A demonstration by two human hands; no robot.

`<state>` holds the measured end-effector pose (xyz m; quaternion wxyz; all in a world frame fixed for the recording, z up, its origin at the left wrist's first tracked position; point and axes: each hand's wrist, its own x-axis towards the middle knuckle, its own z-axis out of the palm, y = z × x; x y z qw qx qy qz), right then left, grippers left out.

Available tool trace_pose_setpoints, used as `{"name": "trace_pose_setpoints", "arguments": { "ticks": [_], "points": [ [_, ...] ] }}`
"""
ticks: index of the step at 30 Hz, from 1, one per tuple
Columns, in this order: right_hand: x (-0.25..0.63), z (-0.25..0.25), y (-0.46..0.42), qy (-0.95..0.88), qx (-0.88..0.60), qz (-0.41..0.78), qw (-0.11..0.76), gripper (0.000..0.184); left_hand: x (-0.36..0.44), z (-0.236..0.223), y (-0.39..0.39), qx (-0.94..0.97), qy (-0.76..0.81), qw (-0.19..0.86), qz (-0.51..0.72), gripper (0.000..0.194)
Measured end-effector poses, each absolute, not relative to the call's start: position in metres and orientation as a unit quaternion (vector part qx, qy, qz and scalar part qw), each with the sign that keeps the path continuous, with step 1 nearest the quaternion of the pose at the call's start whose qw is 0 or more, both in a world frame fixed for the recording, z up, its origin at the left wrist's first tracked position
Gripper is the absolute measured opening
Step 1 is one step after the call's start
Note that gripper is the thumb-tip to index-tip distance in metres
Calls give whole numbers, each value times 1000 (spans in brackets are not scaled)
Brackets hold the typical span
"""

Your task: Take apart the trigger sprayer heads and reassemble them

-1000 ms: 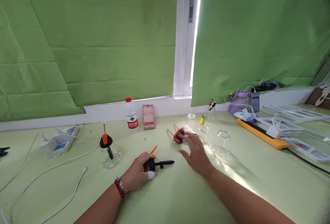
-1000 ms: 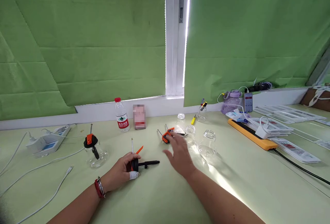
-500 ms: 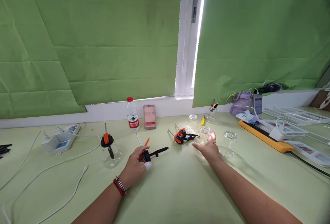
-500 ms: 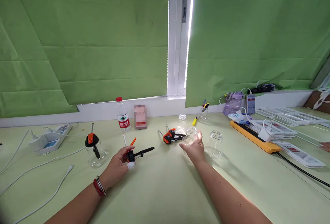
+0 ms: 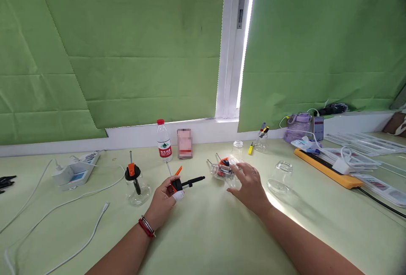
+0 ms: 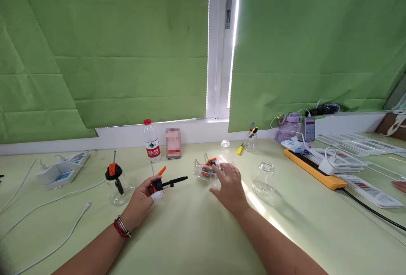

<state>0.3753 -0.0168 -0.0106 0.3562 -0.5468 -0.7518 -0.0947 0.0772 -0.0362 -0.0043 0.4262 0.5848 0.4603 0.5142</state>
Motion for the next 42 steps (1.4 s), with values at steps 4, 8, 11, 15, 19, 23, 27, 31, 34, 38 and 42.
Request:
{"name": "trace_pose_setpoints", "arguments": {
  "ticks": [4,8,11,15,19,23,27,31,34,38,42],
  "points": [
    [370,-14,-21,-771,-527,-32,356,64,76,-4,-35,567,463,440,521,48],
    [369,-14,-24,-753,-532,68,381,65,77,-4,-35,560,472,443,516,50],
    [368,-11,-27,-743,-522,129,398,64,77,-4,-36,560,479,443,511,50],
    [364,-7,-33,-735,-505,189,411,64,79,-2,-38,573,466,465,488,49],
    [359,-6,-40,-743,-468,246,410,68,84,2,-42,586,450,488,465,48],
    [353,-1,-50,-757,-428,284,404,67,91,4,-48,582,431,519,454,51],
    [349,3,-56,-770,-403,291,400,69,98,4,-54,578,394,563,441,54],
    [349,2,-56,-781,-386,283,402,69,101,3,-57,579,382,575,433,54],
    [350,2,-55,-788,-383,272,398,69,101,3,-57,583,379,573,434,53],
    [350,3,-54,-798,-381,253,394,68,99,1,-56,586,380,571,431,54],
    [351,4,-54,-804,-377,243,391,67,99,1,-57,582,376,581,428,54]
  ]
}}
